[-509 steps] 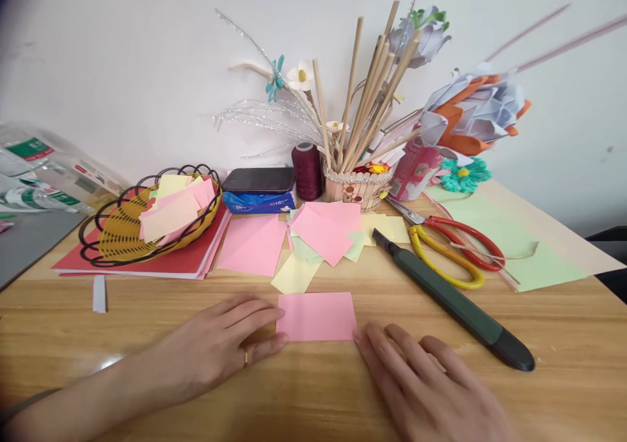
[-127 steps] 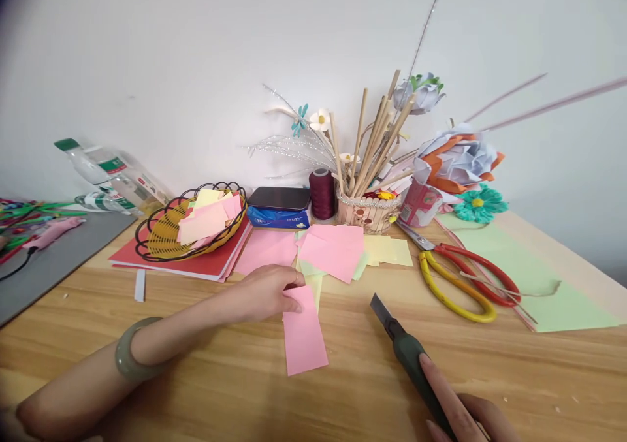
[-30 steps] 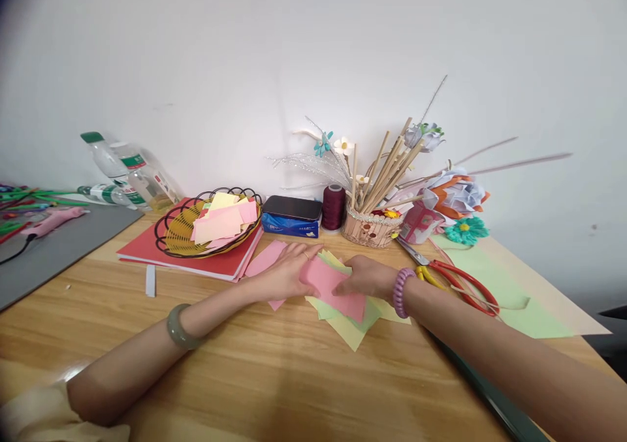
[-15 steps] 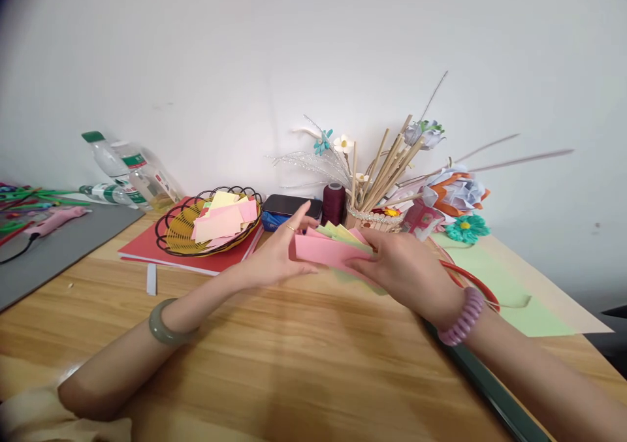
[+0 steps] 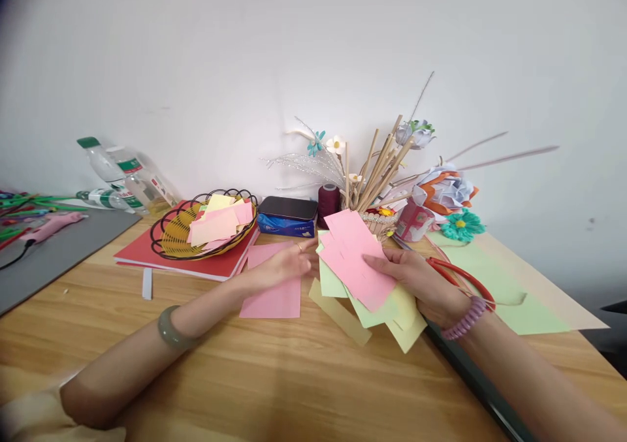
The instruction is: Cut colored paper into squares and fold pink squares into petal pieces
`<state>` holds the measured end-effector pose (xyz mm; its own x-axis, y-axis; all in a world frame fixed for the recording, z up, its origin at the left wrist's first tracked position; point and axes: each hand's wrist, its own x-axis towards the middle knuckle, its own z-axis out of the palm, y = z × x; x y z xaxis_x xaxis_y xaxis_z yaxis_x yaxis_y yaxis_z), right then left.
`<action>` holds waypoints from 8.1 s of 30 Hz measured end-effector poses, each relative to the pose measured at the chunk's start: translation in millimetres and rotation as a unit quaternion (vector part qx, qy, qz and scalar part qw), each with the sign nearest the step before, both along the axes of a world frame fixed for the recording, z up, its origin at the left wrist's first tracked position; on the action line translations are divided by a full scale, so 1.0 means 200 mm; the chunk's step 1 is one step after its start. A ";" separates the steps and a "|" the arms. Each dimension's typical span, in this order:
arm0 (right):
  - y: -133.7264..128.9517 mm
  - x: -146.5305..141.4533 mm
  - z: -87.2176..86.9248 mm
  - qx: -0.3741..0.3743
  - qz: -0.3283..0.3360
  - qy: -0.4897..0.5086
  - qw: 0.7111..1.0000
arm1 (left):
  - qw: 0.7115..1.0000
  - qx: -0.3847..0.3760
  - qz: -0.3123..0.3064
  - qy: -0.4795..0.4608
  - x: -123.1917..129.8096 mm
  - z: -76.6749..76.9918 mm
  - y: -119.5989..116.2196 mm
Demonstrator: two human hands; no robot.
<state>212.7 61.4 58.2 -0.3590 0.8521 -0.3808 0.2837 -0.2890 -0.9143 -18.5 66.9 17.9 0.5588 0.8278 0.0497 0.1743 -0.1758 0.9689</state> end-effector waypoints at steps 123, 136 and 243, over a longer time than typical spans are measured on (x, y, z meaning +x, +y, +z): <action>-0.12 -0.13 -0.35 0.431 -0.073 -0.169 0.883 | 0.985 -0.040 0.126 -0.113 -0.02 -0.17 0.02; -0.14 -0.14 -0.33 0.521 -0.017 -0.192 0.832 | 0.883 0.414 0.085 0.206 -0.02 -0.06 -0.11; -0.05 0.06 -0.09 0.629 0.119 -0.556 0.530 | 0.739 0.338 -0.038 0.582 -0.30 0.09 -0.23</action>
<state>225.2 50.4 41.2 -0.6624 0.6641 0.3468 0.7416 0.5156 0.4292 -77.8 20.9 35.0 0.5925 0.7975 -0.1133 0.7847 -0.6032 -0.1427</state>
